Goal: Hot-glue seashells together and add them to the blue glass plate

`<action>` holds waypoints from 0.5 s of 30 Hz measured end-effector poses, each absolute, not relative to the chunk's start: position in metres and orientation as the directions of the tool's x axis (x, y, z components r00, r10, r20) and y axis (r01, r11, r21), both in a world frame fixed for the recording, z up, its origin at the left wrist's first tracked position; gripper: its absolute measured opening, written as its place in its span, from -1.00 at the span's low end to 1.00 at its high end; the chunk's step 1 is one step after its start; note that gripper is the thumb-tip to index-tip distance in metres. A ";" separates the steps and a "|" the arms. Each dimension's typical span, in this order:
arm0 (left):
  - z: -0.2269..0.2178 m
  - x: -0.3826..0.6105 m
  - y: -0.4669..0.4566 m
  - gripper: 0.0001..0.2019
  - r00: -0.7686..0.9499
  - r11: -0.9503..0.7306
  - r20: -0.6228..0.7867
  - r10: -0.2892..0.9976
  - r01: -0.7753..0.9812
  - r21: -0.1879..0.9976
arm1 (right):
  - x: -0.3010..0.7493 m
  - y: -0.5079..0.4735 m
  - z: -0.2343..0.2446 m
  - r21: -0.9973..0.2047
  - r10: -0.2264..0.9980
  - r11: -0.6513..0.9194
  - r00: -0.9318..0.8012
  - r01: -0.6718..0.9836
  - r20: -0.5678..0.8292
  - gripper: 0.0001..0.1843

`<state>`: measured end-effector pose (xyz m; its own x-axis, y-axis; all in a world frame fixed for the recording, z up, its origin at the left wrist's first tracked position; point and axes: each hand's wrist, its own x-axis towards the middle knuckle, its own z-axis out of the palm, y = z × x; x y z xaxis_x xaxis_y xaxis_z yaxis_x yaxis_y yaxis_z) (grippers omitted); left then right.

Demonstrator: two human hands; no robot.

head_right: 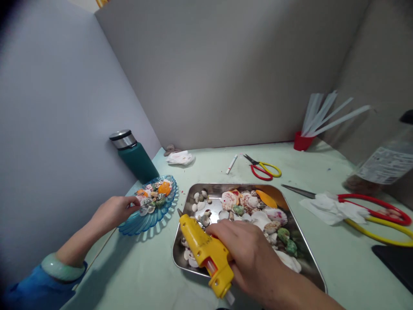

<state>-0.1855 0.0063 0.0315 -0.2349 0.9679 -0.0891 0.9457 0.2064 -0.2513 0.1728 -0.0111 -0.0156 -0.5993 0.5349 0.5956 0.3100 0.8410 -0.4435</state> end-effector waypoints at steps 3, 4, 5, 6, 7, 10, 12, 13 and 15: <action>0.027 -0.183 0.000 -0.70 -0.217 0.182 -0.107 0.970 0.945 -0.270 | 0.173 -0.011 -0.015 -0.447 0.531 0.843 -0.605 0.301 0.593 -0.81; 0.025 -0.182 -0.001 -0.68 -0.217 0.179 -0.110 0.970 0.943 -0.279 | 0.173 -0.010 -0.014 -0.448 0.530 0.843 -0.605 0.299 0.594 -0.81; 0.023 -0.180 -0.001 -0.66 -0.217 0.178 -0.110 0.970 0.941 -0.287 | 0.173 -0.010 -0.014 -0.449 0.531 0.842 -0.602 0.298 0.596 -0.81; 0.021 -0.179 -0.002 -0.64 -0.216 0.176 -0.111 0.970 0.940 -0.293 | 0.173 -0.010 -0.014 -0.451 0.531 0.842 -0.600 0.295 0.598 -0.81; 0.020 -0.177 -0.002 -0.63 -0.216 0.174 -0.113 0.970 0.939 -0.298 | 0.173 -0.010 -0.014 -0.453 0.531 0.842 -0.600 0.294 0.598 -0.81; 0.017 -0.174 -0.002 -0.67 -0.203 0.157 -0.126 0.971 0.939 -0.307 | 0.173 -0.011 -0.014 -0.459 0.539 0.837 -0.600 0.299 0.592 -0.81; 0.017 -0.172 -0.002 -0.68 -0.186 0.138 -0.130 0.974 0.939 -0.316 | 0.173 -0.012 -0.014 -0.457 0.544 0.834 -0.598 0.309 0.588 -0.81; 0.018 -0.171 -0.002 -0.68 -0.178 0.129 -0.128 0.976 0.938 -0.322 | 0.173 -0.012 -0.014 -0.456 0.547 0.833 -0.597 0.314 0.587 -0.82; 0.019 -0.170 -0.003 -0.65 -0.169 0.121 -0.120 0.978 0.935 -0.334 | 0.173 -0.012 -0.015 -0.456 0.548 0.832 -0.600 0.317 0.583 -0.81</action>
<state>-0.1698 -0.0027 0.0193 -0.1694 0.9782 -0.1205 0.9347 0.1207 -0.3345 0.1729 -0.0115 -0.0149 -0.5997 0.5481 0.5831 0.3169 0.8317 -0.4558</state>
